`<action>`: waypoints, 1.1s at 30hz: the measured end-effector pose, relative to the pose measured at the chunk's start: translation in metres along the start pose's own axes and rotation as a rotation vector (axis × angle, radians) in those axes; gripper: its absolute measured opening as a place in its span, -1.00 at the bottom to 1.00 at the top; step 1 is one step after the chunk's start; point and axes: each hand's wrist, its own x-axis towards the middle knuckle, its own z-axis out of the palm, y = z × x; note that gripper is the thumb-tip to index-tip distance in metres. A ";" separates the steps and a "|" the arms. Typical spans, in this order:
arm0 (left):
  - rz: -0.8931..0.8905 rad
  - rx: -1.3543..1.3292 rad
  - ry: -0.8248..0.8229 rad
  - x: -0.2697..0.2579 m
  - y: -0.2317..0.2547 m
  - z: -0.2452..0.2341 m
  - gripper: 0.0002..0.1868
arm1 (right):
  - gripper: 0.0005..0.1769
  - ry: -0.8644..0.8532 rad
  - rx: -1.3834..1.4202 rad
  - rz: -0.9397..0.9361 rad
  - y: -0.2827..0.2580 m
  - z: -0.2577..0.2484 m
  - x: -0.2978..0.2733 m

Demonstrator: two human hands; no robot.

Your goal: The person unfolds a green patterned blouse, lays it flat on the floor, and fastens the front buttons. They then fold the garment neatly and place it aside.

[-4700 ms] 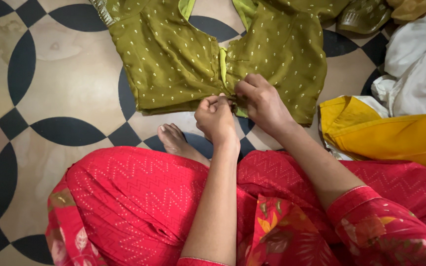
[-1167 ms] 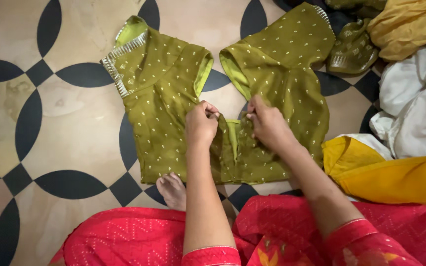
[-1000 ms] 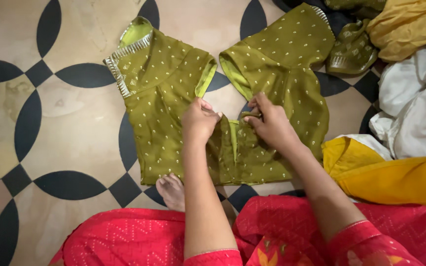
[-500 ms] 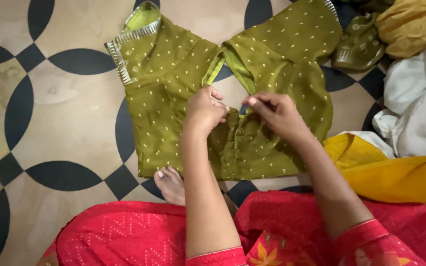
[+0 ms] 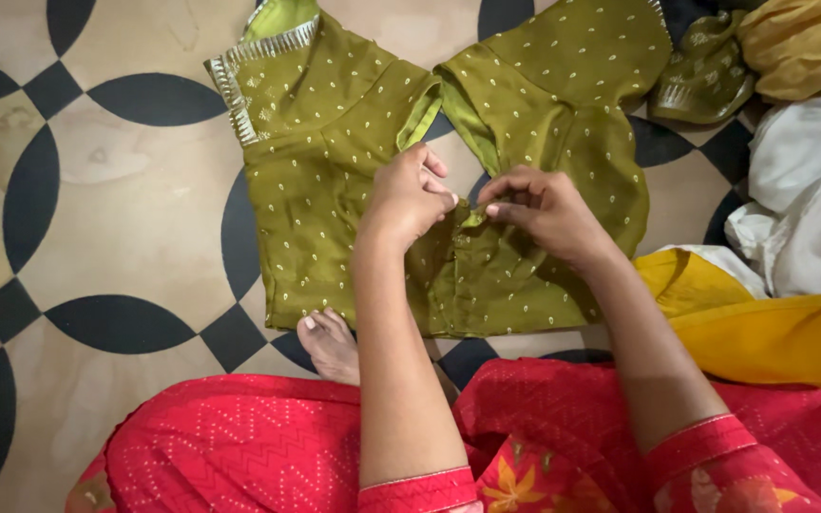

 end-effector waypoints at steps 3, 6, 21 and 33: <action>0.050 0.008 -0.011 0.002 -0.002 0.002 -0.67 | -0.90 0.029 -0.005 0.035 0.003 0.001 0.000; 0.069 0.008 -0.029 0.002 -0.003 0.003 -0.67 | -0.92 0.032 0.023 -0.035 0.007 0.002 0.001; 0.073 -0.097 -0.107 -0.002 0.003 0.000 -0.66 | -0.81 0.105 -0.257 -0.170 -0.004 0.004 -0.002; 0.095 -0.108 -0.067 -0.008 0.012 -0.003 -0.65 | -0.85 0.150 -0.224 -0.231 -0.010 0.005 -0.005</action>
